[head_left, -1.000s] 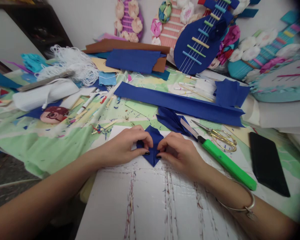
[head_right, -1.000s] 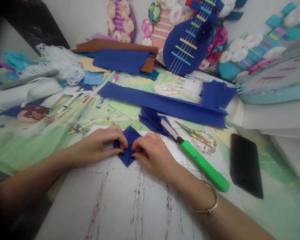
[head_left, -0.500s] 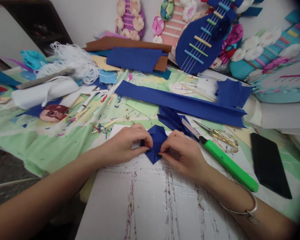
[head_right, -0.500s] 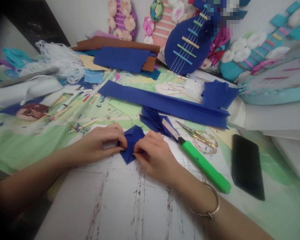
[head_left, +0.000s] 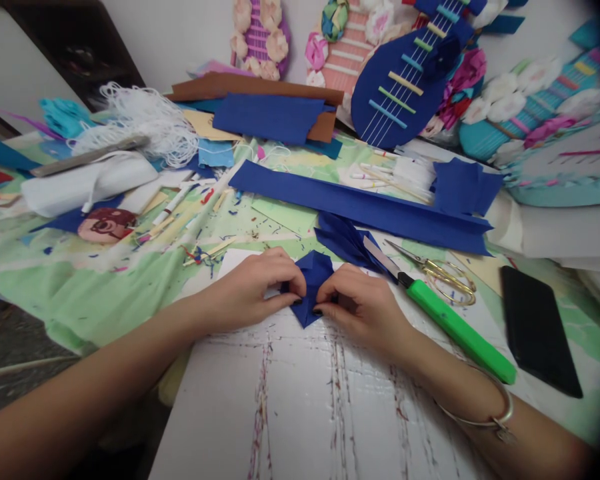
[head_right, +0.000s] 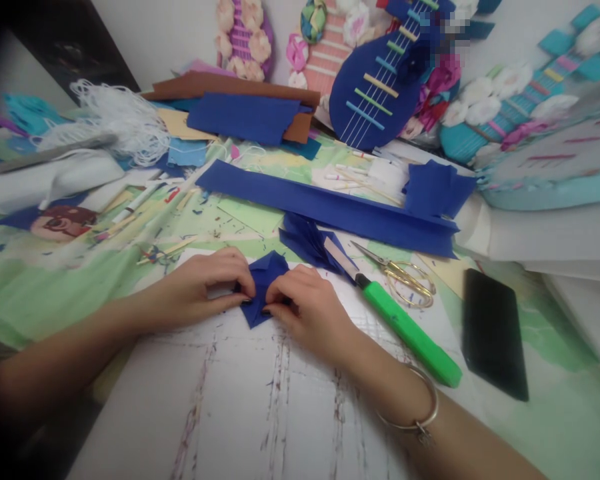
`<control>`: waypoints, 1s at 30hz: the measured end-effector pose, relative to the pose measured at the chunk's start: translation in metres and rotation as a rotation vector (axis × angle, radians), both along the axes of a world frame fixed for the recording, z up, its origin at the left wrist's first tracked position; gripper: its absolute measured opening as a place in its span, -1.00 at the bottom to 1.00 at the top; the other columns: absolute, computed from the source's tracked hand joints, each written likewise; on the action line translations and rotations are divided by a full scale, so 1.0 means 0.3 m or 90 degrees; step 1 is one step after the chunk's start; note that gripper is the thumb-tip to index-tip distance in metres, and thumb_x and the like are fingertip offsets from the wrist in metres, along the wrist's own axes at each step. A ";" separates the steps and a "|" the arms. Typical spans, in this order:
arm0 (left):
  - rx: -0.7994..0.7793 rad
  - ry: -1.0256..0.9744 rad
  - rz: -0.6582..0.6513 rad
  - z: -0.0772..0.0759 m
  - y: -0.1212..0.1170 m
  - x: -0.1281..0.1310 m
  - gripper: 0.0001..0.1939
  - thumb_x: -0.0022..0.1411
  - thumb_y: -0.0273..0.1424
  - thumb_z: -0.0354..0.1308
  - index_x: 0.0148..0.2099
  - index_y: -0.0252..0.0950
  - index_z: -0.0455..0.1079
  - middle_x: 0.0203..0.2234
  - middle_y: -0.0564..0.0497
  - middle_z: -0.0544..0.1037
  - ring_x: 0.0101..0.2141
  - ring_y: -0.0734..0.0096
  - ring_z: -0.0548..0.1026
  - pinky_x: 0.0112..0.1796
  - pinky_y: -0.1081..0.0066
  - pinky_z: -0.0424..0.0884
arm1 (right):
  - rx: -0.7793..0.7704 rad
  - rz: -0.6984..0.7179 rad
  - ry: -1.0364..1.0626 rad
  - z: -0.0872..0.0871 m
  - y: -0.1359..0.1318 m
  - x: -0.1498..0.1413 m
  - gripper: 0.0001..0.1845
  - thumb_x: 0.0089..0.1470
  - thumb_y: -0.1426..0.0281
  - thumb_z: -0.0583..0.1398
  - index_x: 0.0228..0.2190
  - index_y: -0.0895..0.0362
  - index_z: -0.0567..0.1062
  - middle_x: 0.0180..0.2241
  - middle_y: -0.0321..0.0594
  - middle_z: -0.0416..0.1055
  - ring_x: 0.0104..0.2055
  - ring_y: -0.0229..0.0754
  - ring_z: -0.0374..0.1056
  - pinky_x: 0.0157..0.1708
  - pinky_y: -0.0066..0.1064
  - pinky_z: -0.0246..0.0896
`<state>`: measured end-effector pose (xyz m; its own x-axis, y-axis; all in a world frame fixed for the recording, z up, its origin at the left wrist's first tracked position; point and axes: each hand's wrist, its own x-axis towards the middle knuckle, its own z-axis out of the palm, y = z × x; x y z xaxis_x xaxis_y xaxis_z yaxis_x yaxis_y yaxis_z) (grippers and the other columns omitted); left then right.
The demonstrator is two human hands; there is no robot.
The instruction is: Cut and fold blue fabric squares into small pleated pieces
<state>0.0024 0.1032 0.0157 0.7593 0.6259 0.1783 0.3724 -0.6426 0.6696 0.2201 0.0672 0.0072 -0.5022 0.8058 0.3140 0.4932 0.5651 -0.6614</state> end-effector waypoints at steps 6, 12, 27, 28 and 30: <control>0.013 -0.004 0.003 -0.004 0.001 0.004 -0.92 0.23 -0.50 0.09 -0.29 -0.27 0.40 -0.40 0.04 0.47 -0.27 0.40 0.37 -0.28 0.46 0.27 | -0.001 -0.014 0.001 -0.005 -0.002 -0.001 -0.94 0.03 0.50 0.26 -0.44 0.14 0.46 -0.49 -0.32 0.40 -0.39 -0.28 0.25 -0.32 -0.41 0.12; 0.025 0.002 0.011 -0.009 -0.001 0.001 -0.94 0.23 -0.49 0.11 -0.27 -0.28 0.40 -0.39 0.05 0.46 -0.27 0.42 0.36 -0.27 0.47 0.26 | -0.010 -0.021 -0.002 -0.006 0.002 -0.004 -0.92 0.02 0.50 0.28 -0.44 0.14 0.46 -0.49 -0.33 0.40 -0.40 -0.29 0.24 -0.33 -0.42 0.12; 0.008 0.017 0.041 -0.002 -0.009 0.006 -0.89 0.22 -0.49 0.10 -0.18 -0.28 0.37 -0.39 0.04 0.45 -0.25 0.40 0.37 -0.27 0.46 0.28 | -0.010 -0.014 -0.001 -0.009 0.004 -0.006 -0.92 0.02 0.50 0.28 -0.42 0.14 0.46 -0.48 -0.31 0.41 -0.38 -0.27 0.25 -0.31 -0.39 0.14; 0.008 0.017 0.042 -0.002 -0.009 0.007 -0.88 0.22 -0.49 0.10 -0.17 -0.29 0.36 -0.39 0.04 0.45 -0.26 0.40 0.38 -0.27 0.46 0.28 | -0.010 -0.010 -0.002 -0.010 0.005 -0.006 -0.93 0.03 0.50 0.28 -0.43 0.14 0.46 -0.47 -0.30 0.41 -0.38 -0.27 0.26 -0.30 -0.39 0.14; 0.014 0.018 0.041 -0.002 -0.010 0.008 -0.87 0.22 -0.49 0.09 -0.16 -0.29 0.36 -0.39 0.04 0.45 -0.26 0.40 0.38 -0.28 0.46 0.29 | -0.007 0.000 0.000 -0.011 0.006 -0.005 -0.97 0.05 0.48 0.26 -0.42 0.15 0.48 -0.44 -0.27 0.43 -0.35 -0.25 0.27 -0.29 -0.37 0.15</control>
